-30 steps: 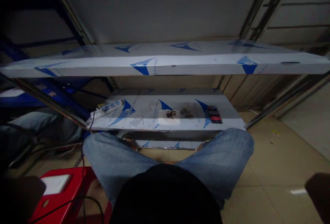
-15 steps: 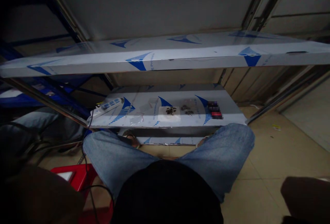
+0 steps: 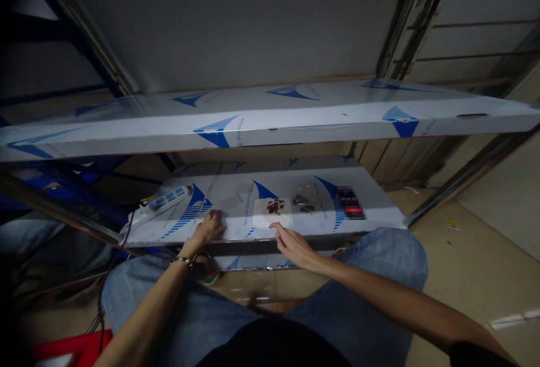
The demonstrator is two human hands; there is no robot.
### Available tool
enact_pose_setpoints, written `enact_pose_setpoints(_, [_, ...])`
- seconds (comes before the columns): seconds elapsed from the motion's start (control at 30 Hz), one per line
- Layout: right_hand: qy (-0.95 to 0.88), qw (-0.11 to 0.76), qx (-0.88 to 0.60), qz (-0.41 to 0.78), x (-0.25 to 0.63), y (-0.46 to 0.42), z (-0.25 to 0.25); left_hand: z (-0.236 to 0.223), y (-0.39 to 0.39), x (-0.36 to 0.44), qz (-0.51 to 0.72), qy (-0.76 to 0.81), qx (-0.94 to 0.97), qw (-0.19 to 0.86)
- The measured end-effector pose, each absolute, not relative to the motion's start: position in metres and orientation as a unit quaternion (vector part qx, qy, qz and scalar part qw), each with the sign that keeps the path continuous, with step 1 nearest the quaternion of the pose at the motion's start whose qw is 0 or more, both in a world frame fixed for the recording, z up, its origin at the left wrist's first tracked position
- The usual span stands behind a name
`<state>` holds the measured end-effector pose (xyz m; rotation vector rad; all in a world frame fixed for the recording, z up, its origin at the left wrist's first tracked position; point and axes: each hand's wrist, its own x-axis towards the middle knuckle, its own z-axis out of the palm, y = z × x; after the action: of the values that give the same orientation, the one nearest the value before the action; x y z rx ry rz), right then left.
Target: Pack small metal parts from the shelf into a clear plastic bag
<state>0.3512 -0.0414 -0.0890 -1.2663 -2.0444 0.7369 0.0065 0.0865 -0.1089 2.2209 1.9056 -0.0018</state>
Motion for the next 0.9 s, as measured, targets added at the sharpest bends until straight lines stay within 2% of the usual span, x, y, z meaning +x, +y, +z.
enact_pose_setpoints(0.07, [-0.765,0.307,-0.492,0.281,0.353,-0.039,-0.106,-0.119,0.088,0.005,-0.03,0.654,0.752,0.072])
enact_pose_setpoints(0.2, [-0.692,0.373,-0.545,0.291,0.351,-0.051,-0.126,-0.123,0.089,0.009,-0.02,0.65,0.76,0.002])
enact_pose_setpoints(0.4, [-0.629,0.435,-0.571,0.298,0.356,-0.069,-0.134,-0.108,0.096,0.015,0.033,0.659,0.751,-0.025])
enact_pose_setpoints(0.6, [-0.598,0.485,-0.562,0.302,0.353,-0.066,-0.134,-0.07,0.074,0.027,0.227,0.691,0.682,-0.075])
enact_pose_setpoints(0.7, [-0.588,0.514,-0.538,0.318,0.341,-0.065,-0.127,-0.067,0.042,0.059,0.342,0.631,0.696,0.02])
enact_pose_setpoints(0.83, [-0.601,0.546,-0.499,0.303,0.319,-0.068,-0.105,-0.086,-0.009,0.118,0.443,0.531,0.668,0.275])
enact_pose_setpoints(0.9, [-0.608,0.557,-0.481,0.297,0.31,-0.071,-0.097,-0.096,-0.028,0.14,0.465,0.504,0.636,0.354])
